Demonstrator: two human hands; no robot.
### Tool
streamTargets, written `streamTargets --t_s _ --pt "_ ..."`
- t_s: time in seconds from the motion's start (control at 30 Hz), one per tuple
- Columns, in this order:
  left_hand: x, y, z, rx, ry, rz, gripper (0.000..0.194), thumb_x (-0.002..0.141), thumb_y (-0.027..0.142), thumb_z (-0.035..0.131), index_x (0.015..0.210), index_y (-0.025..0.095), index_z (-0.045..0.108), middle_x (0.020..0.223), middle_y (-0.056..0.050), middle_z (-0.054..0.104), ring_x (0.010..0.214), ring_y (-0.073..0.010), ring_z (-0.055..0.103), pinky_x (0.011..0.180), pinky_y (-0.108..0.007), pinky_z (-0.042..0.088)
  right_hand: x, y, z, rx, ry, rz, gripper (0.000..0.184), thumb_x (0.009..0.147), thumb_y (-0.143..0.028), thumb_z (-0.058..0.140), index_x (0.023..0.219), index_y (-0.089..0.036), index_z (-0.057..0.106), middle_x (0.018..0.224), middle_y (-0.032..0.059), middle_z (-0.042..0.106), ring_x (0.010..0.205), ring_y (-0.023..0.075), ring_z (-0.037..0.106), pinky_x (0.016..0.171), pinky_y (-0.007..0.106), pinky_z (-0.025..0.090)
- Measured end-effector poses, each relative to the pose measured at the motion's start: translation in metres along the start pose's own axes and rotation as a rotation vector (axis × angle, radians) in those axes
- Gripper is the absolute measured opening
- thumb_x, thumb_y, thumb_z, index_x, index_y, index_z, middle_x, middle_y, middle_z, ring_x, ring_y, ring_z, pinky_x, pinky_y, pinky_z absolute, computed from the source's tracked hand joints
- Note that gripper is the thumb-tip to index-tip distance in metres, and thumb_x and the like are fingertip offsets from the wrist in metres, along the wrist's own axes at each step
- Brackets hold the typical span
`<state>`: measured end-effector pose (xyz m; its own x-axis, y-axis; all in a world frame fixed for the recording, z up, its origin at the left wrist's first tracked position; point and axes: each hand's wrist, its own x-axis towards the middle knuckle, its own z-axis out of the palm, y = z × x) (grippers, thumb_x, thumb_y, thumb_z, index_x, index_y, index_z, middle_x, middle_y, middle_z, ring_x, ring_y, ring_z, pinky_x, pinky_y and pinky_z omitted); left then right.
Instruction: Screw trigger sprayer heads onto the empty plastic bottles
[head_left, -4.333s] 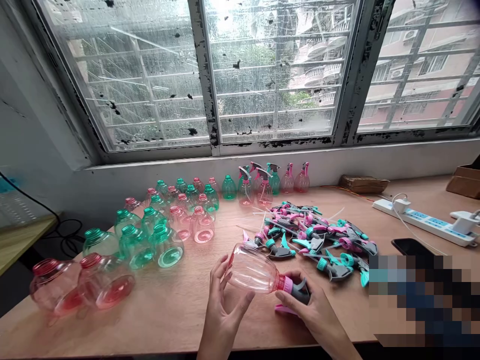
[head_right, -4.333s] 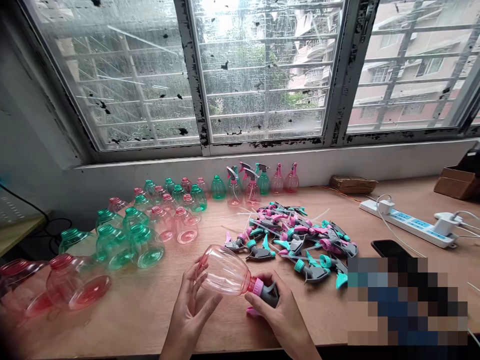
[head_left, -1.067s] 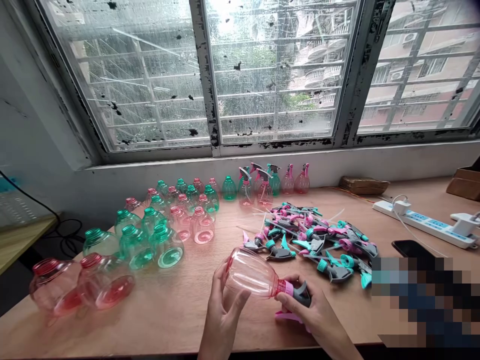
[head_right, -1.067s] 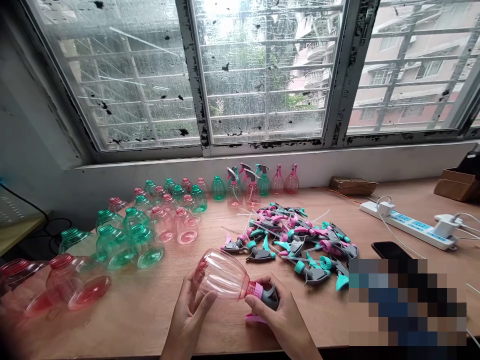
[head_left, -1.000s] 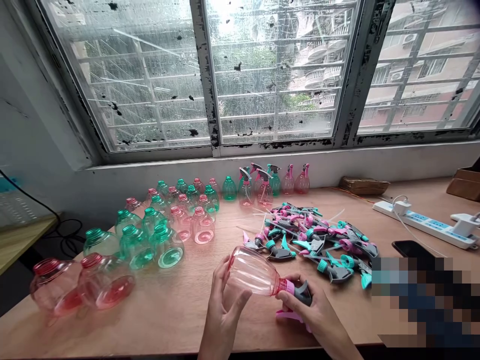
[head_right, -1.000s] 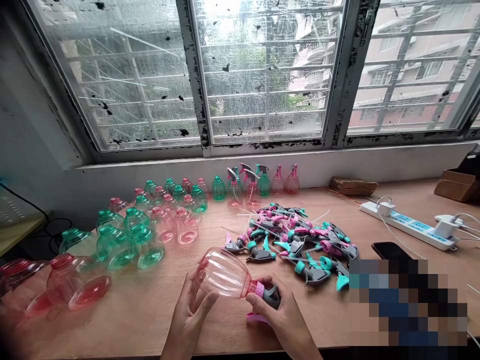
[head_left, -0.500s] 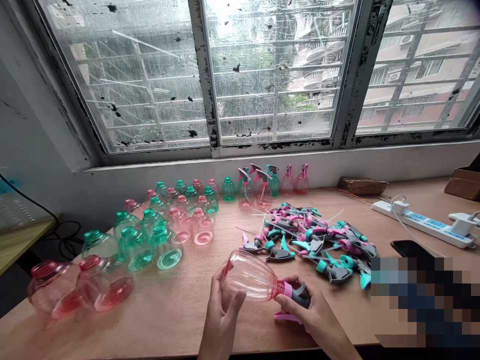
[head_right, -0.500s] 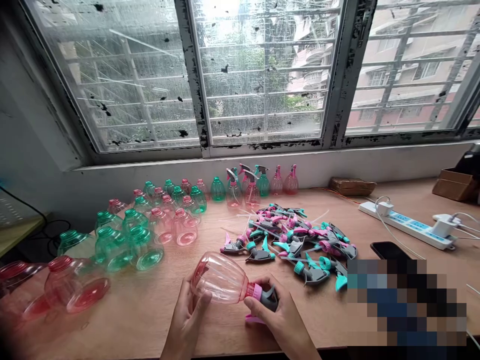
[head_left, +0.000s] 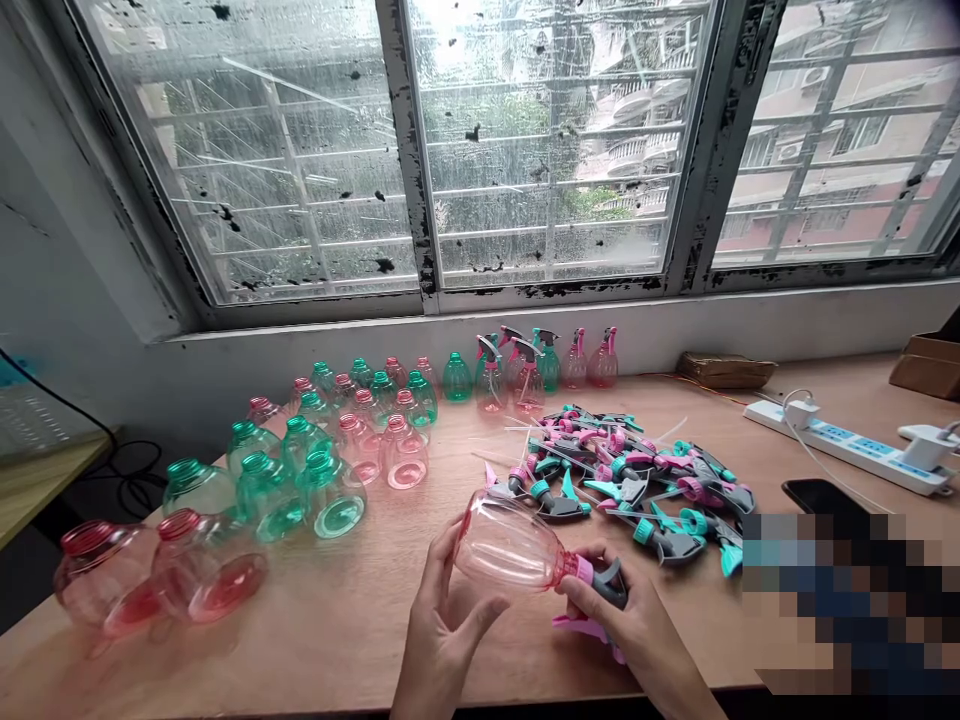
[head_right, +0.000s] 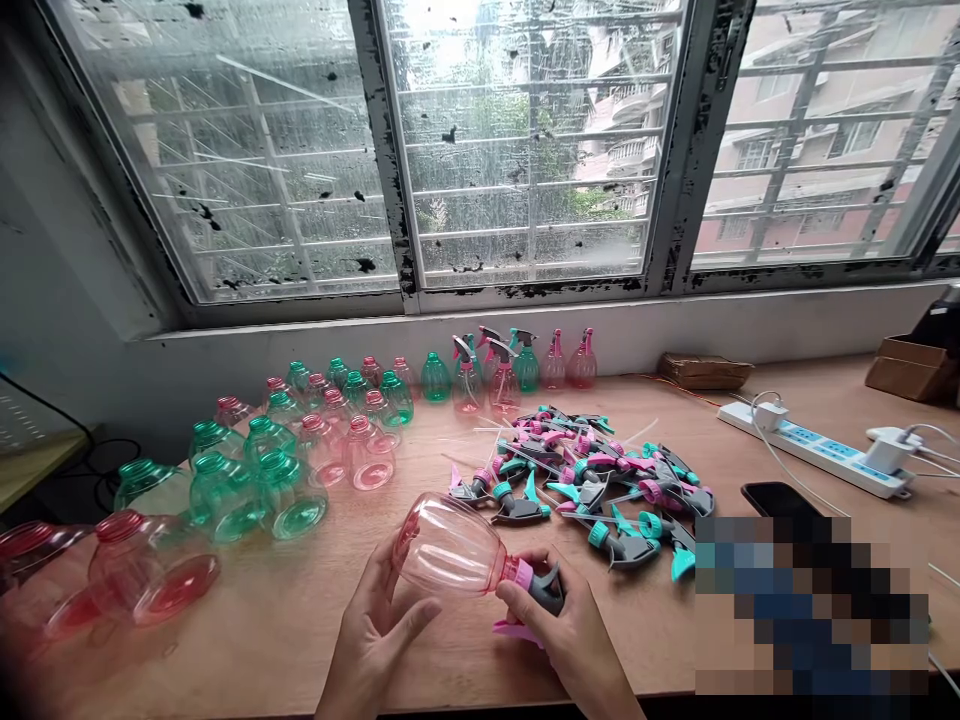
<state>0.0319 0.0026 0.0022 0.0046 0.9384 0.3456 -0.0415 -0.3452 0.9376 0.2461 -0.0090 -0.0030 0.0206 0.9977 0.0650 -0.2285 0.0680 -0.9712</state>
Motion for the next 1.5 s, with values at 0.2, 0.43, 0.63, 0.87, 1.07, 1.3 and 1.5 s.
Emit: streamTargets --t_s 0.2,0.43,0.63,0.87,1.07,1.3,1.5 --pt "-0.002 0.002 0.003 0.0 0.039 -0.038 0.062 0.085 0.04 0.077 0.141 0.029 0.053 0.15 -0.009 0.056 0.143 -0.0326 0.047 0.12 -0.043 0.037 -0.003 -0.003 0.002 -0.005 -0.039 0.016 0.037 0.076 -0.047 0.085 0.093 -0.019 0.068 0.075 -0.0017 0.064 0.067 0.0174 0.061 0.063 0.037 0.066" --pt "0.0 -0.007 -0.003 0.163 0.041 0.029 0.057 0.085 0.036 0.078 0.137 0.033 0.056 0.153 -0.007 0.049 0.143 -0.0327 0.045 0.124 -0.049 0.027 0.001 -0.001 -0.001 0.017 -0.005 -0.027 0.035 0.082 -0.049 0.08 0.091 -0.018 0.066 0.069 0.0006 0.069 0.064 0.0152 0.061 0.062 0.027 0.061" --pt "-0.005 -0.003 0.006 0.045 0.1 -0.049 0.069 0.078 0.042 0.083 0.137 0.028 0.05 0.15 -0.01 0.053 0.145 -0.034 0.042 0.124 -0.051 0.025 -0.003 -0.003 0.001 -0.008 -0.031 0.008 0.036 0.076 -0.044 0.086 0.093 -0.019 0.068 0.077 -0.0009 0.066 0.067 0.0159 0.062 0.062 0.029 0.063" --pt "-0.002 -0.004 0.006 0.032 0.112 -0.022 0.062 0.079 0.042 0.081 0.133 0.026 0.056 0.156 -0.011 0.048 0.147 -0.0345 0.039 0.124 -0.049 0.027 0.0 -0.004 0.0 -0.009 -0.013 0.026 0.036 0.077 -0.048 0.084 0.089 -0.018 0.066 0.065 -0.0031 0.066 0.056 0.0126 0.06 0.057 0.024 0.06" --pt "-0.001 -0.007 0.0 0.041 0.044 0.042 0.063 0.081 0.036 0.081 0.138 0.029 0.055 0.161 -0.008 0.04 0.147 -0.0323 0.04 0.123 -0.045 0.031 0.0 -0.002 0.0 0.017 -0.001 -0.011 0.035 0.078 -0.047 0.083 0.088 -0.018 0.067 0.069 0.0004 0.069 0.063 0.0165 0.061 0.06 0.028 0.062" --pt "-0.001 -0.004 0.009 -0.063 0.102 -0.017 0.069 0.079 0.045 0.082 0.138 0.027 0.052 0.16 -0.011 0.04 0.143 -0.034 0.046 0.118 -0.044 0.04 -0.003 -0.005 0.003 0.017 -0.032 0.048 0.036 0.073 -0.045 0.087 0.089 -0.018 0.069 0.073 -0.003 0.063 0.063 0.0163 0.062 0.06 0.031 0.064" --pt "-0.001 -0.007 0.005 0.123 0.131 -0.035 0.06 0.079 0.045 0.08 0.134 0.029 0.061 0.148 -0.009 0.05 0.128 -0.0321 0.058 0.11 -0.042 0.046 0.0 -0.002 0.0 0.008 0.007 0.023 0.036 0.076 -0.046 0.086 0.088 -0.017 0.067 0.064 -0.0018 0.069 0.058 0.0149 0.063 0.058 0.026 0.06"
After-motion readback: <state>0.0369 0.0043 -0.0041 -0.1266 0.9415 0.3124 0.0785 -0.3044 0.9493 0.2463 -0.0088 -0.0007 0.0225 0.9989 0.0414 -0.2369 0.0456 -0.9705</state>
